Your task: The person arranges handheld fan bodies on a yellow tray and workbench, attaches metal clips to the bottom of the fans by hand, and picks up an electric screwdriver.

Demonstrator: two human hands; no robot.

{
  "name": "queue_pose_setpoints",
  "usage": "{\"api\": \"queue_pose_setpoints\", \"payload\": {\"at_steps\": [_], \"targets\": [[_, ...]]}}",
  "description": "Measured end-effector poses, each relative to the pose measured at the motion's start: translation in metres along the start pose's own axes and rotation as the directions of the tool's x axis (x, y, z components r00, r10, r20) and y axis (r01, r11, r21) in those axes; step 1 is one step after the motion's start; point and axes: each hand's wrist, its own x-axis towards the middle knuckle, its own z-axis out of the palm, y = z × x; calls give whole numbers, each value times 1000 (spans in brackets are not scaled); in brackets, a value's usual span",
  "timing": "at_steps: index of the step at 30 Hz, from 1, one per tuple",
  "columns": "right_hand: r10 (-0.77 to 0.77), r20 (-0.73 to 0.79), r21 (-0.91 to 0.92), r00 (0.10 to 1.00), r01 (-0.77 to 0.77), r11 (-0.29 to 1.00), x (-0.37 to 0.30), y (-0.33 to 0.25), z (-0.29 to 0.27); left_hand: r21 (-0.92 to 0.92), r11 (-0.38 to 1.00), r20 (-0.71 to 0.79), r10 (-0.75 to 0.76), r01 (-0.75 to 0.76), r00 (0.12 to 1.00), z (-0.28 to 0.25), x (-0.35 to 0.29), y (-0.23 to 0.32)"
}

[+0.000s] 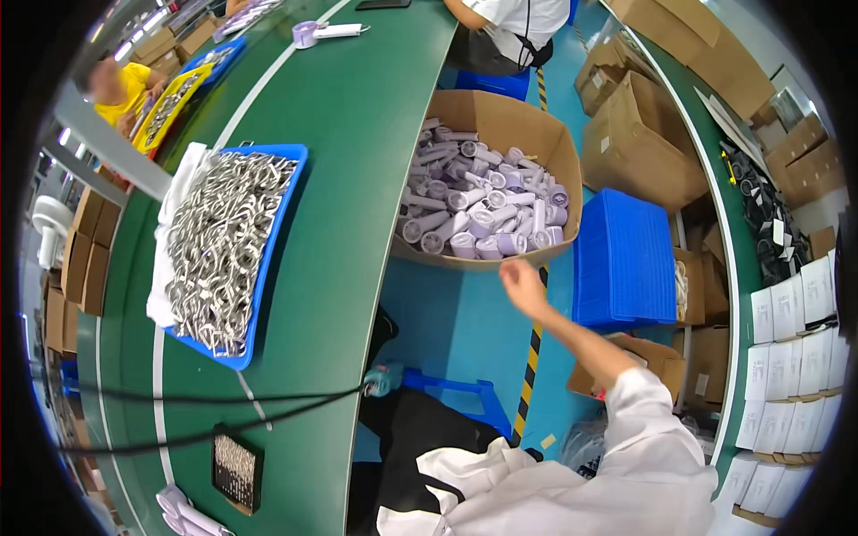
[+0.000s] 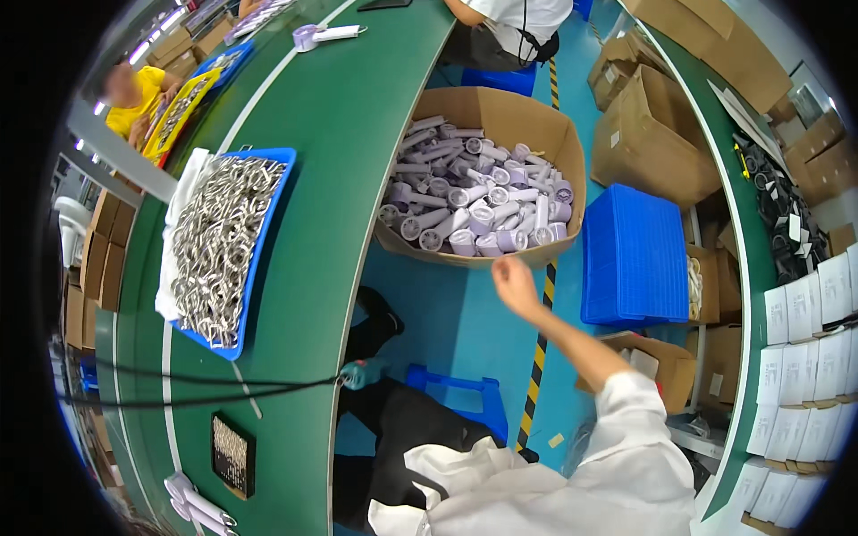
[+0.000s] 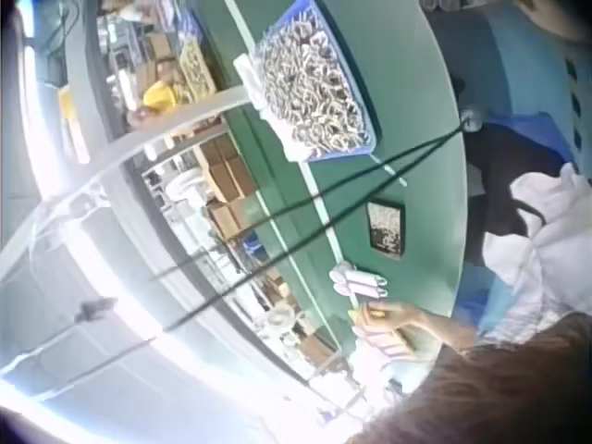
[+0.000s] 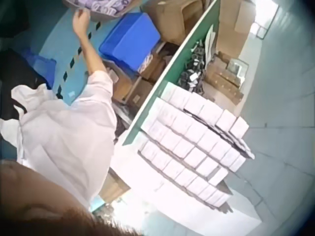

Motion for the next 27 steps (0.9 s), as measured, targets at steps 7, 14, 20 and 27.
{"api": "queue_pose_setpoints", "payload": {"at_steps": [7, 14, 20, 27], "targets": [[144, 163, -514, 976, -40, 857, 138, 122, 50, -253, 961, 670, 93, 109, 736, 94, -13, 160], [215, 464, -691, 860, 199, 695, 191, 171, 70, -158, 938, 896, 5, 310, 443, 146, -19, 183], [-20, 605, -637, 796, 500, 586, 200, 152, 47, -524, 625, 851, 364, 578, 378, 154, -33, 248], [-357, 583, -357, 730, 624, 695, 166, -1, 5, 129, 140, 988, 70, 982, -140, 279, -140, 345]]}}
